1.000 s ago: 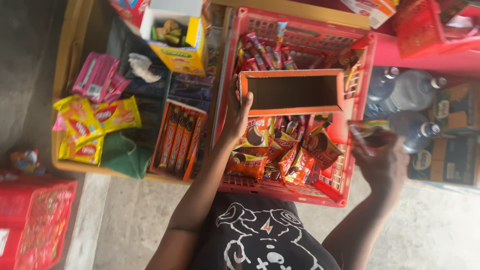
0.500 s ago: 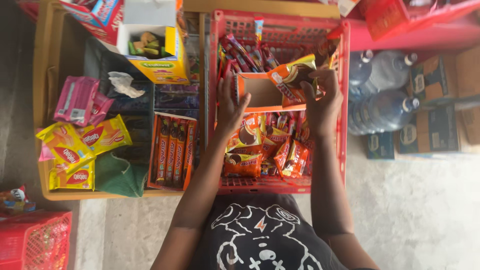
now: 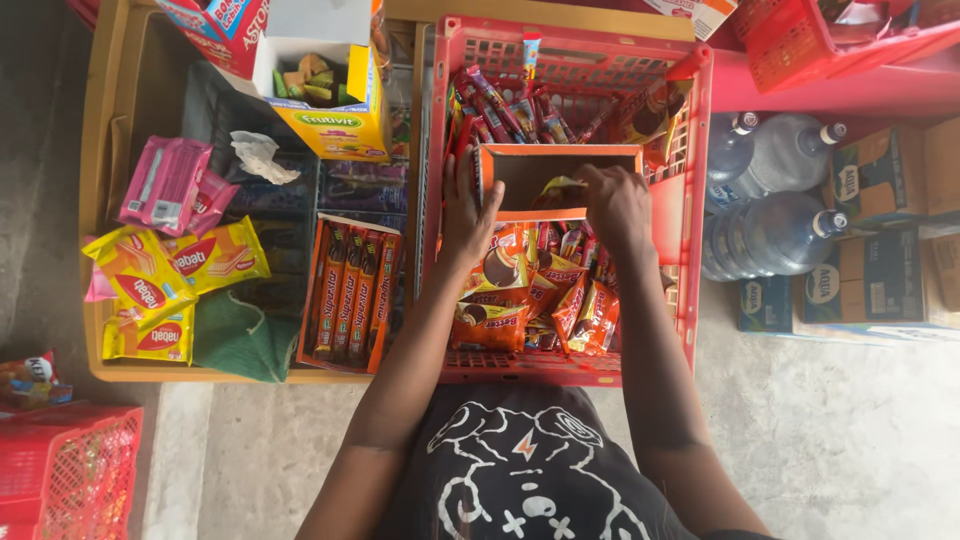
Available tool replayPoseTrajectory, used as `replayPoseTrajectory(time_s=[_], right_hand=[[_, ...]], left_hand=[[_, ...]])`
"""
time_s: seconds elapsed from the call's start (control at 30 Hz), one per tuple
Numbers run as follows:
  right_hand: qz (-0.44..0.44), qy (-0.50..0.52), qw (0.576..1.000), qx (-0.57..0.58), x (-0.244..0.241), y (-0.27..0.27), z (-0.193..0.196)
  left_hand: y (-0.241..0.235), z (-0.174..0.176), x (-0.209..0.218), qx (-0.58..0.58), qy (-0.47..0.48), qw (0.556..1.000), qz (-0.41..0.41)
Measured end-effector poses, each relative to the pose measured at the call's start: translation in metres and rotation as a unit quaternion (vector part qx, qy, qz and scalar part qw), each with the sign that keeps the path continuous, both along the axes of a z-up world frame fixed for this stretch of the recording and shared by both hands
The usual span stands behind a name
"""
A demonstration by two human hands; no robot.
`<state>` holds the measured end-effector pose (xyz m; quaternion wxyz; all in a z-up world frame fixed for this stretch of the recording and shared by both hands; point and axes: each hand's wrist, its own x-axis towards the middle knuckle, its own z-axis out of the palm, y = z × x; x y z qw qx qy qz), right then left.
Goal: The person picks up individual packages of snacks from a crate and places them neatly into a cardboard box, then continues organizing more snacks within the crate.
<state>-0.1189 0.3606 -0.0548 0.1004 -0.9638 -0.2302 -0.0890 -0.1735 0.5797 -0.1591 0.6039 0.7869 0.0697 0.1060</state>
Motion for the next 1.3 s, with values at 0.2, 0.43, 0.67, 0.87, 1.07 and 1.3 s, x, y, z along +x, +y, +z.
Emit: replayPoseTrajectory(time_s=[0.2, 0.43, 0.67, 0.87, 1.07, 1.3], right_hand=[[-0.004, -0.058, 0.998, 0.032, 0.008, -0.016, 0.011], [0.004, -0.060, 0.998, 0.023, -0.016, -0.005, 0.030], [0.011, -0.030, 0.999, 0.033, -0.034, -0.009, 0.031], [0.008, 0.055, 0.996, 0.068, -0.041, -0.021, 0.034], [0.053, 0.042, 0.998, 0.017, -0.041, -0.017, 0.024], [0.011, -0.005, 0.997, 0.079, -0.027, -0.048, 0.028]], left_hand=[[0.000, -0.008, 0.001, 0.016, -0.014, 1.000, 0.006], [0.000, -0.013, 0.001, 0.014, -0.028, 0.999, 0.020], [-0.006, -0.012, 0.002, 0.016, -0.014, 0.999, 0.035], [-0.004, 0.016, -0.006, 0.077, -0.055, 0.994, 0.054], [0.000, 0.049, -0.014, 0.057, -0.162, 0.985, 0.001], [-0.001, 0.044, -0.013, 0.235, -0.216, 0.948, 0.004]])
